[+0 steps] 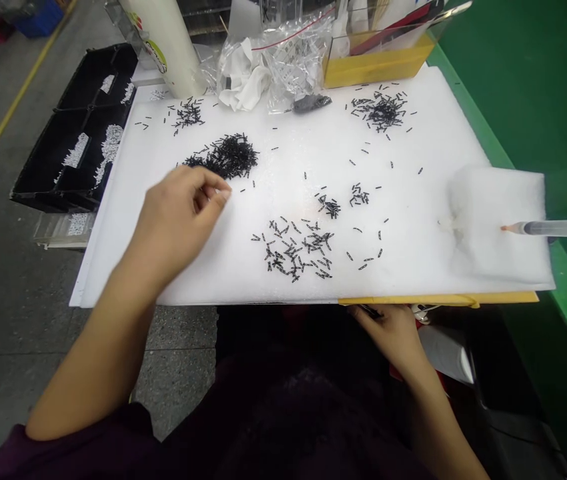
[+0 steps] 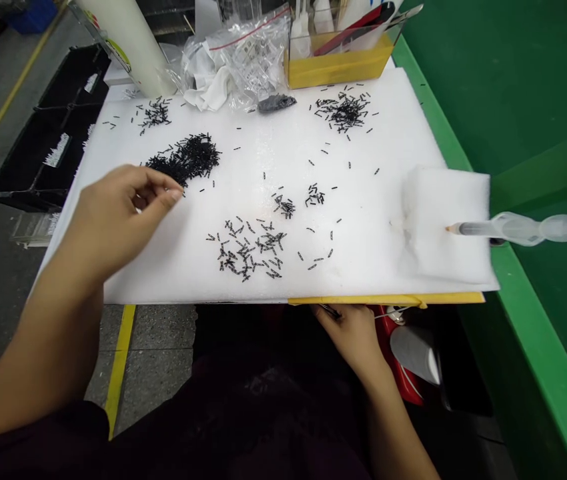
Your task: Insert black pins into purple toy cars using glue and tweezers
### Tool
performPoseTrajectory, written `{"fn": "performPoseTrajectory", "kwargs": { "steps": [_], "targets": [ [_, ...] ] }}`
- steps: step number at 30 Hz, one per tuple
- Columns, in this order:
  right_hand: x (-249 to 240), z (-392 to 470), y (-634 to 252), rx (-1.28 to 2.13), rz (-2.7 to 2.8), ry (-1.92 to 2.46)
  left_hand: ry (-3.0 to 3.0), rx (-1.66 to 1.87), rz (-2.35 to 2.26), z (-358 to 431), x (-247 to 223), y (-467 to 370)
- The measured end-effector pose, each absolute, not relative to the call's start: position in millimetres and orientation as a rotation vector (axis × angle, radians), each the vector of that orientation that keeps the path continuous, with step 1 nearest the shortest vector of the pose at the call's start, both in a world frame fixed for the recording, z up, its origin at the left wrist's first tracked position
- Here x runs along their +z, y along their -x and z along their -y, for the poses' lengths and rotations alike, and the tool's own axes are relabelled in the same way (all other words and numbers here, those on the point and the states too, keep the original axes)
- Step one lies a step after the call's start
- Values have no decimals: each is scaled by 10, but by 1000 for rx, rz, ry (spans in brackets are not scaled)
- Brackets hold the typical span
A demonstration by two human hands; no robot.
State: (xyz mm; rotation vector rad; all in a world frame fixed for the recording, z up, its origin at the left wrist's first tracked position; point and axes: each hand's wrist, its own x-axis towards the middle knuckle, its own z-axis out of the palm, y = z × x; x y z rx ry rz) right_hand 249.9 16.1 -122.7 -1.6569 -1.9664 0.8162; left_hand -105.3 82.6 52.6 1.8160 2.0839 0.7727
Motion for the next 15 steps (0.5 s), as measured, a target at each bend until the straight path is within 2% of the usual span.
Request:
{"fn": "performPoseTrajectory", "kwargs": {
  "steps": [6, 15],
  "targets": [
    [-1235, -166, -2506, 826, 1944, 1648, -1626, 725, -2163, -1065, 762, 1141],
    [-1255, -165, -2509, 834, 1915, 1632, -1588, 441, -2200, -1512, 896, 1257]
  ]
}}
